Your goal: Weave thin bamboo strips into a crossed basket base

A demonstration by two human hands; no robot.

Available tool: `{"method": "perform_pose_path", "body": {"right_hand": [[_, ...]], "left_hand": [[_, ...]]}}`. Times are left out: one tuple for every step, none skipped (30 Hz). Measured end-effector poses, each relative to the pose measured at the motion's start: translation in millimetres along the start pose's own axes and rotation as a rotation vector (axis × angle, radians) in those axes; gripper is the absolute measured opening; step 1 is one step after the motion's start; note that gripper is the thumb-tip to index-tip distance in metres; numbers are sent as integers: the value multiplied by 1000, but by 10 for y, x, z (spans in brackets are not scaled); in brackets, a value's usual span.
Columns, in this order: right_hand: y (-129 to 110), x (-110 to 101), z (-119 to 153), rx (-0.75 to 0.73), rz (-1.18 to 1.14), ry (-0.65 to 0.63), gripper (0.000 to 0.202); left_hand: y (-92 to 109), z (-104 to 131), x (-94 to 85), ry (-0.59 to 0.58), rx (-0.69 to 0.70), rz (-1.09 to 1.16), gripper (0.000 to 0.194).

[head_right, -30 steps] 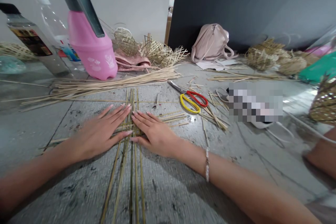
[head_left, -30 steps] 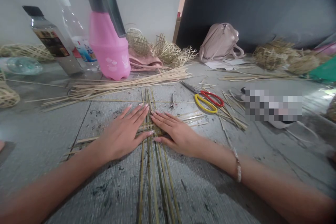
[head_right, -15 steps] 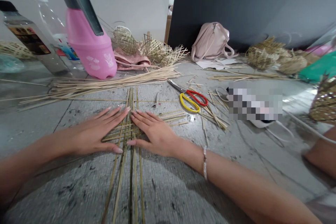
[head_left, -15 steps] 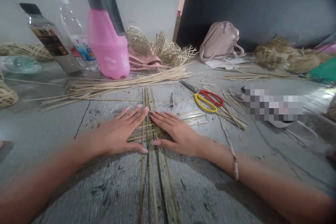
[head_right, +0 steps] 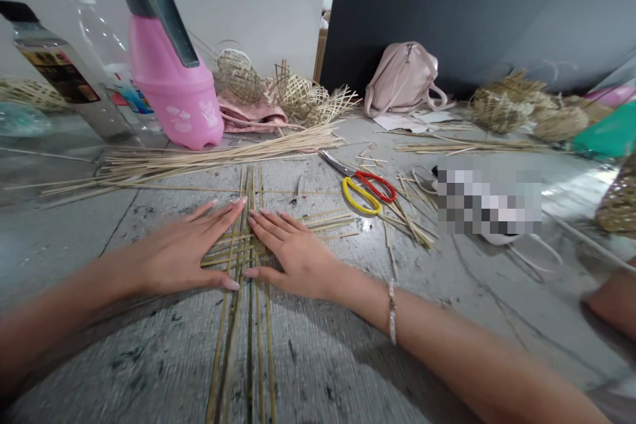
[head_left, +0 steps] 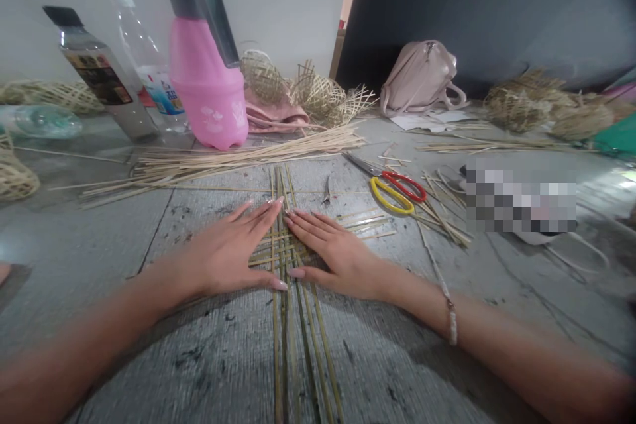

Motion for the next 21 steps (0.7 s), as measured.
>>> {"method": "perform_pose_path", "body": {"right_hand": [[-1, 1, 1, -1, 0, -5, 82], [-1, 1, 2, -3, 0, -8, 81], [-1, 1, 3, -3, 0, -8, 81], [0, 1, 3, -3, -1, -5, 81], [2, -1, 4, -2, -2, 0, 81], [5, -2, 4, -1, -4, 6, 81], [8, -3, 5, 0, -8, 13, 80], [11, -5, 5, 0, -13, 20, 80], [13, -6, 5, 0, -18, 26, 79], [14, -8, 6, -1, -24, 31, 79], [14, -9, 7, -2, -27, 35, 79], [14, -10, 8, -3, -28, 37, 80], [13, -11, 9, -5, -25, 38, 80], [12, -11, 10, -8, -20, 38, 80], [10, -12, 11, -10, -14, 38, 79], [9, -12, 12, -11, -9, 38, 78], [9, -14, 13, -11, -5, 40, 77], [9, -15, 13, -10, -2, 42, 76], [9, -16, 12, -10, -1, 44, 75], [9, -17, 12, -9, 1, 43, 74], [9, -17, 11, -10, 3, 41, 74]], "left_hand": [[4, -4, 2, 14, 5, 2, 125], [8, -8, 6, 25, 12, 2, 125], [11, -11, 9, 36, 22, 0, 126], [14, -14, 11, 48, 35, -4, 126], [14, -14, 9, 61, 48, -10, 127], [11, -13, 7, 70, 57, -17, 126], [5, -10, 5, 69, 61, -21, 123], [-1, -7, 6, 55, 66, -22, 121], [-4, -2, 8, 34, 75, -21, 117], [-3, 2, 10, 10, 87, -17, 115], [2, 6, 10, -9, 99, -15, 113], [8, 8, 8, -20, 110, -14, 112], [14, 9, 5, -22, 114, -15, 113], [17, 9, 3, -20, 107, -19, 114], [17, 7, 3, -15, 93, -24, 117], [17, 6, 6, -8, 78, -31, 119], [20, 5, 8, 2, 70, -40, 120], [24, 6, 10, 15, 69, -50, 122], [29, 8, 10, 33, 72, -60, 122], [33, 10, 9, 51, 78, -68, 122], [36, 13, 8, 65, 83, -74, 121]]}}
Point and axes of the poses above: each hand's wrist, its own z-axis away from the middle knuckle, its own x-axis out of the palm, y = z × x, the point moved 5 cm from there along -z, towards the middle knuckle, and after that the axes turned 15 degrees about z, right-handed, at the moved point
